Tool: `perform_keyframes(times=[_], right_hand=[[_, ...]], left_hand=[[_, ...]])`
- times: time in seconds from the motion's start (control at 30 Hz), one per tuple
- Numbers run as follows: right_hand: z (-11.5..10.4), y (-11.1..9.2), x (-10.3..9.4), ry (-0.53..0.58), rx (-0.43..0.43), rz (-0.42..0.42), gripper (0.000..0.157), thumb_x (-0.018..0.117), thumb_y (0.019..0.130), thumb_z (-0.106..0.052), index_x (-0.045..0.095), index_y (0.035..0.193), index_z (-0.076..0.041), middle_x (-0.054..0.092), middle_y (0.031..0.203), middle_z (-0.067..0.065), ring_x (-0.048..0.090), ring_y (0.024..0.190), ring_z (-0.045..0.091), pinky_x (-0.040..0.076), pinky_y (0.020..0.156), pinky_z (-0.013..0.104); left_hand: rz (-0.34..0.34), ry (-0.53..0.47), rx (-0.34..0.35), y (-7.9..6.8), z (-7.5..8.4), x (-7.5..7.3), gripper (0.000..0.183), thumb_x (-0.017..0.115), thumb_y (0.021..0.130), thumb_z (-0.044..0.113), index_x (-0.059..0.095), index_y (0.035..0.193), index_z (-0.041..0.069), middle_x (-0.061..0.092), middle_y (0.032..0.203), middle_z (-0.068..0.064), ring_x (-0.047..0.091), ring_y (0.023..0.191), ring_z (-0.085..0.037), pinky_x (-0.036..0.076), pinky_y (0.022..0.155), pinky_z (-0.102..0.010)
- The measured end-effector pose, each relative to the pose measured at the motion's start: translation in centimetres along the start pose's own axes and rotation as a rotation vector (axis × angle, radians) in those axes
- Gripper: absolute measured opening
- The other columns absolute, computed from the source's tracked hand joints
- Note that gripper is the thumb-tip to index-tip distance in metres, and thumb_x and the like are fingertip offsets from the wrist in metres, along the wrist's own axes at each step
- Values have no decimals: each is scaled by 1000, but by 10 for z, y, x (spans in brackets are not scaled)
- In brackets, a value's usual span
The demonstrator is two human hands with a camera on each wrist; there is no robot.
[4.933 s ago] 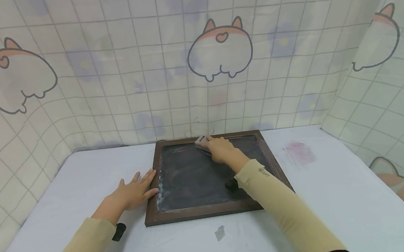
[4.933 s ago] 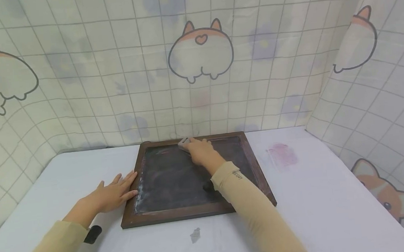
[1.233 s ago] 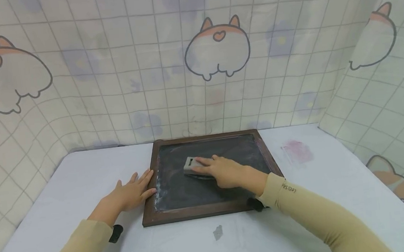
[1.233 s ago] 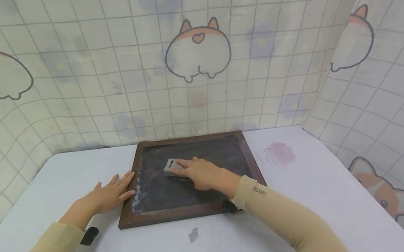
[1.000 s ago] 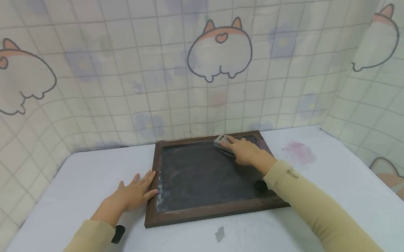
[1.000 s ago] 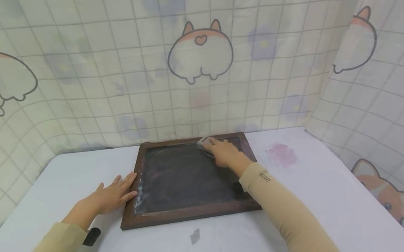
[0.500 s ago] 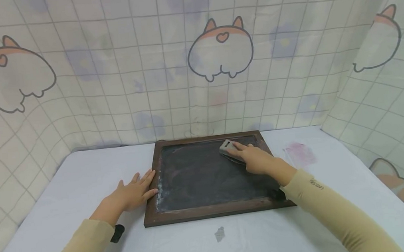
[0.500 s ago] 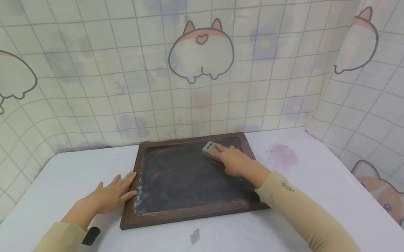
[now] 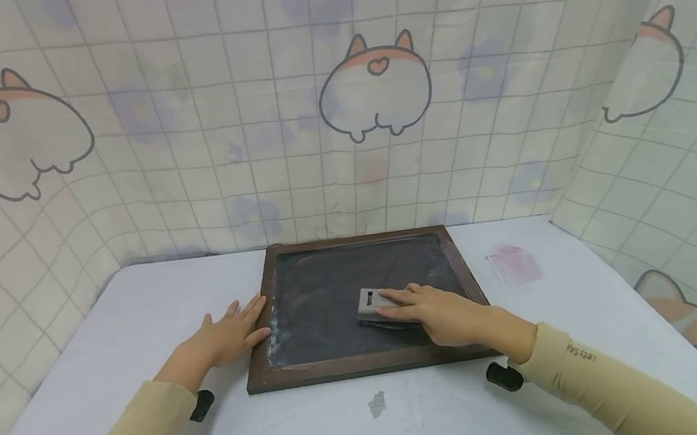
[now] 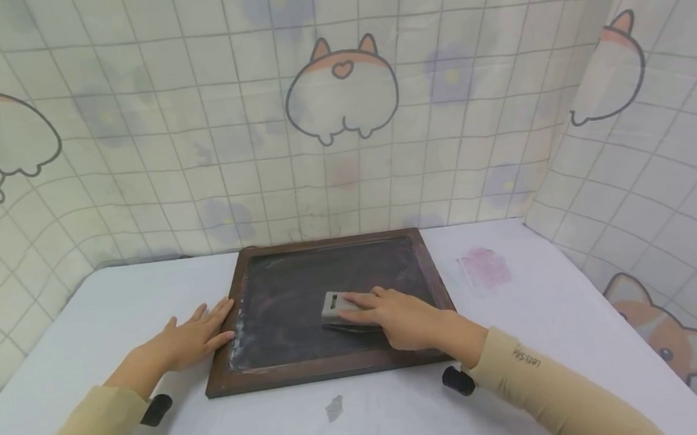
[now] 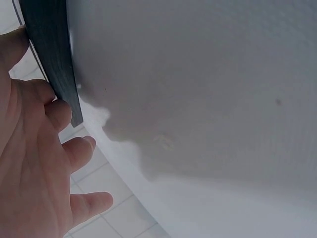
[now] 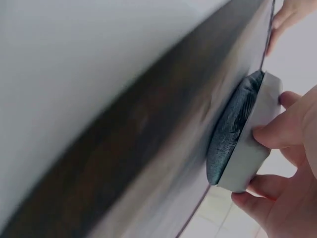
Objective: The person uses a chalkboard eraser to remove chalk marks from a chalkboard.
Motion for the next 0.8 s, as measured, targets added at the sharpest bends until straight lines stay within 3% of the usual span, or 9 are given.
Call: perform_keyframes(times=[0.1,0.17,0.23,0.33,0.43,0.47,0.6,0.73,0.8], right_hand=[[17,-1,-3,0,36,20,74,54,88,23,50,153,-12,37,162,15,60,114,39,47,64,29],[33,0,-5,-2,87,26,72,54,89,22,50,153,-11,37,162,17,58,103,32,39,58,29],[50,0,-8,-7,161,26,70,52,90,21,50,153,-10,36,162,19,59,109,37,47,64,32],[75,-1,-12,8,275,20,69,49,91,20,47,154,-8,32,162,23,50,128,53,46,65,38],[91,-2,-15,42,362,22,68,46,93,19,46,155,-7,30,162,25,37,137,59,41,58,33],[93,-2,-16,45,380,22,68,47,93,19,46,155,-7,30,162,25,36,137,60,33,54,31],[89,-2,-16,20,392,17,69,50,91,20,47,154,-7,31,162,25,36,133,65,34,55,30],[72,-2,-14,4,331,6,71,51,89,21,47,154,-7,32,162,25,38,132,65,39,61,34],[58,-3,-13,0,270,7,70,52,89,21,48,154,-6,33,161,25,50,127,58,39,64,34]], left_hand=[[5,-6,-1,0,-1,1,75,41,110,49,15,164,4,15,169,-19,17,150,-52,7,108,-82],[6,-5,-4,1,-1,3,75,41,110,49,15,164,4,15,169,-19,17,150,-52,7,108,-82],[10,-5,-6,2,-2,3,75,41,110,49,15,164,4,15,169,-19,17,150,-52,7,108,-82],[15,-7,-4,3,-4,4,75,41,110,50,16,164,4,16,169,-19,17,150,-52,7,108,-82],[16,-13,0,3,-4,5,75,41,109,50,17,164,4,16,169,-19,17,150,-52,7,108,-82],[16,-15,2,4,-4,5,75,41,109,50,17,164,4,16,169,-19,17,150,-52,7,108,-82],[17,-14,3,4,-5,7,75,41,109,50,17,164,4,17,169,-19,17,150,-52,7,108,-82],[23,-11,1,4,-5,6,75,41,109,50,17,164,4,17,169,-19,17,150,-52,7,108,-82],[24,-12,2,4,-6,5,75,41,109,50,17,164,4,17,169,-19,17,149,-53,7,108,-82]])
Point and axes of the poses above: each hand's wrist, its own y-axis towards the middle knuckle, its own x-axis out of the palm, z = x × y, the point moved 5 cm from there along y, towards the middle knuckle
